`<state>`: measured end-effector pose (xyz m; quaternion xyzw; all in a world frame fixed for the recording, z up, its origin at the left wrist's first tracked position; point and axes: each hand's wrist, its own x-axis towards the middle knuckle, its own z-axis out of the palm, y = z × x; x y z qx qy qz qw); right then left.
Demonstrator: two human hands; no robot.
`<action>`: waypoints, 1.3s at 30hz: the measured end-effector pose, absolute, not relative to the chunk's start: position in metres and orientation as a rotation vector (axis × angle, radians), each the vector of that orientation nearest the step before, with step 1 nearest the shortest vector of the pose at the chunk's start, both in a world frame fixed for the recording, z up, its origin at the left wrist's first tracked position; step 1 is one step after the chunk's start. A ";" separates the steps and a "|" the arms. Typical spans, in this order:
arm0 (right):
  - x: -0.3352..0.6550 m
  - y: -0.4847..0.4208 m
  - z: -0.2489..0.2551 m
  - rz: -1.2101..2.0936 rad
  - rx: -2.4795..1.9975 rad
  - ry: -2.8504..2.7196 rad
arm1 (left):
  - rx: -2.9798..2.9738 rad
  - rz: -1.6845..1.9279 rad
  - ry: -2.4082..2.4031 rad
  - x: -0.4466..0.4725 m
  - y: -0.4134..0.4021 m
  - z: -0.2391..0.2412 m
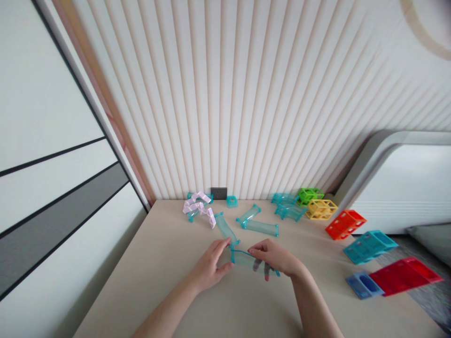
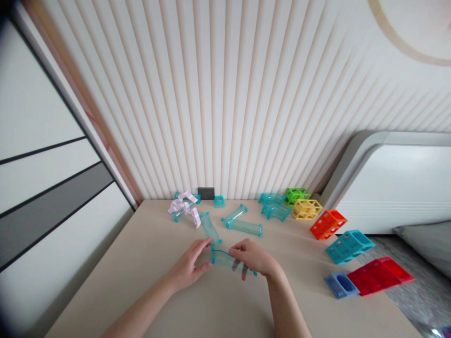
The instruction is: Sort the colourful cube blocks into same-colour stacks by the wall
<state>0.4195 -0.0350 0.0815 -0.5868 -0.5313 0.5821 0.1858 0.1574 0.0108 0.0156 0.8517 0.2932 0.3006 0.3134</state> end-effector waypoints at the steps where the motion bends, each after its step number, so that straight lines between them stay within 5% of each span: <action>1: 0.417 -0.035 0.083 1.662 -1.636 -1.513 | 2.235 0.779 0.778 0.158 0.009 0.017; 24: 0.426 -0.039 0.092 1.950 -1.306 -1.519 | 2.139 0.657 0.597 0.155 0.002 0.032; 30: 0.400 -0.028 0.073 1.250 -1.265 -1.363 | 1.500 0.940 0.574 0.156 0.006 0.023; 39: 0.353 -0.033 0.050 0.172 -1.317 -2.041 | 1.106 1.122 0.636 0.159 0.008 0.033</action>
